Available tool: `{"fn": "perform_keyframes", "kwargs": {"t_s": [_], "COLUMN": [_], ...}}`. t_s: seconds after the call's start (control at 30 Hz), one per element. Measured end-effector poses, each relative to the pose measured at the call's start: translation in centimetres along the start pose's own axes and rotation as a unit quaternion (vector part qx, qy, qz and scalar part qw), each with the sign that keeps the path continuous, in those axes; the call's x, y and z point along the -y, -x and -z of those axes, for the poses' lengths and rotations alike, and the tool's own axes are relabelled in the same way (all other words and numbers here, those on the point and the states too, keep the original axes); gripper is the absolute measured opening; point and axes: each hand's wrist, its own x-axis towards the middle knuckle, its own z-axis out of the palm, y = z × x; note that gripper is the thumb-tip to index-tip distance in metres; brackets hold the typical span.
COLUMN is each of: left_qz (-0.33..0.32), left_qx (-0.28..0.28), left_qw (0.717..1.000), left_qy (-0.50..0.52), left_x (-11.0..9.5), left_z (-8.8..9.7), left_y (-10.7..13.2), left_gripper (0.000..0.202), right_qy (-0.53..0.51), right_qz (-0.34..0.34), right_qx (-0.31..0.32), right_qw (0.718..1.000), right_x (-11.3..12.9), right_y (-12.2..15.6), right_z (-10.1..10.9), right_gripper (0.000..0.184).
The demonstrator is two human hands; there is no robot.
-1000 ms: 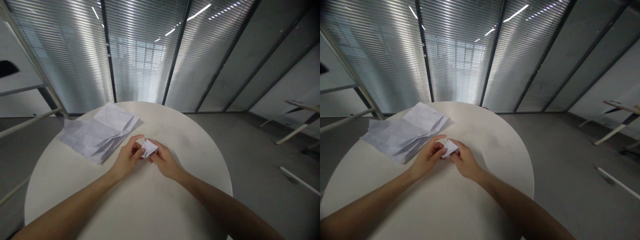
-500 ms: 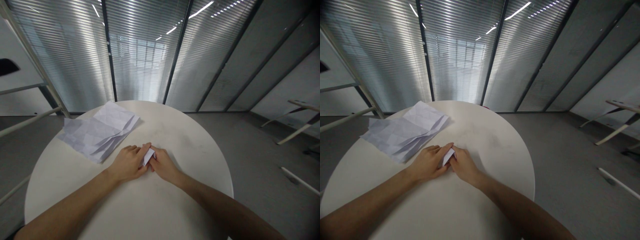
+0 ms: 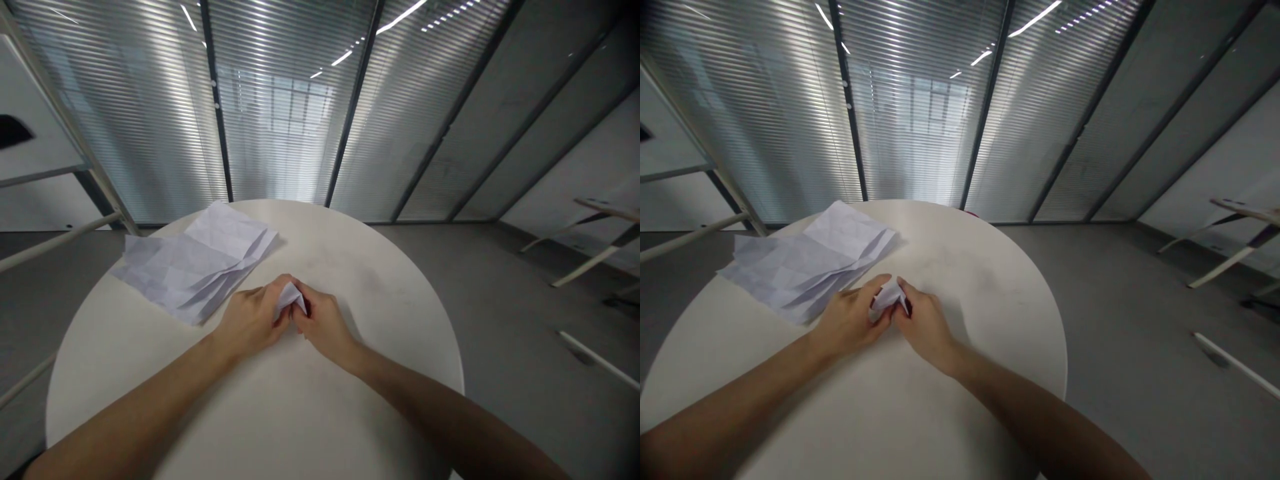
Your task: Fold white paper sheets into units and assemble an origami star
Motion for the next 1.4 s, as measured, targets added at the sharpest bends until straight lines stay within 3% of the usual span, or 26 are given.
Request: {"fn": "perform_keyframes", "kwargs": {"t_s": [0.1, 0.37, 0.5, 0.63, 0.73, 0.87, 0.93, 1.0, 1.13, 1.2, 1.3, 1.4], "left_qz": [-0.008, 0.062, 0.122, 0.154, 0.205, 0.268, 0.275, 0.276, 0.313, 0.332, 0.314, 0.274], "left_qx": [0.037, 0.040, 0.022, -0.016, -0.010, 0.044, 0.049, 0.050, 0.038, 0.019, 0.008, 0.019], "left_qw": [0.999, 0.997, 0.991, 0.982, 0.948, 0.832, 0.794, 0.788, 0.807, 0.793, 0.770, 0.780], "left_qy": [-0.027, -0.009, 0.039, 0.105, 0.243, 0.484, 0.540, 0.549, 0.499, 0.511, 0.555, 0.563], "left_x": [0.0, 0.1, 0.3, 0.3, 0.5, 0.9, 1.0, 0.9, 0.6, 0.5, 0.5, 0.7], "left_z": [0.0, -0.6, -0.2, -0.1, -0.2, 0.1, 0.4, 0.7, 0.5, 0.2, 0.0, 0.1], "left_y": [-0.2, 0.0, -0.3, -0.3, -0.3, -0.6, -0.8, -1.1, -1.3, -1.3, -1.2, -1.0], "left_gripper": [0.040, 0.037, 0.029, 0.037, 0.039, 0.036, 0.036, 0.033, 0.019, 0.024, 0.032, 0.029], "right_qy": [0.022, 0.051, 0.090, 0.067, -0.068, -0.287, -0.346, -0.376, -0.383, -0.393, -0.405, -0.388], "right_qz": [0.027, 0.104, 0.158, 0.166, 0.115, 0.052, 0.022, -0.007, -0.028, -0.038, -0.036, -0.016], "right_qx": [-0.018, -0.059, -0.076, -0.091, -0.121, -0.117, -0.106, -0.092, -0.074, -0.083, -0.079, -0.056], "right_qw": [0.999, 0.991, 0.980, 0.980, 0.984, 0.949, 0.932, 0.922, 0.920, 0.915, 0.910, 0.920], "right_x": [-0.2, -0.9, -0.9, -0.8, -1.1, -1.8, -2.0, -2.0, -2.0, -2.1, -2.3, -2.5], "right_y": [0.1, 0.6, 0.9, 0.9, 0.4, -0.6, -1.0, -1.2, -1.3, -1.3, -1.3, -1.3], "right_z": [-0.2, -1.1, -1.2, -0.8, -0.3, 0.2, 0.5, 0.6, 0.3, -0.1, -0.5, -0.5], "right_gripper": [0.054, 0.054, 0.048, 0.039, 0.030, 0.019, 0.016, 0.015, 0.013, 0.022, 0.033, 0.026]}}
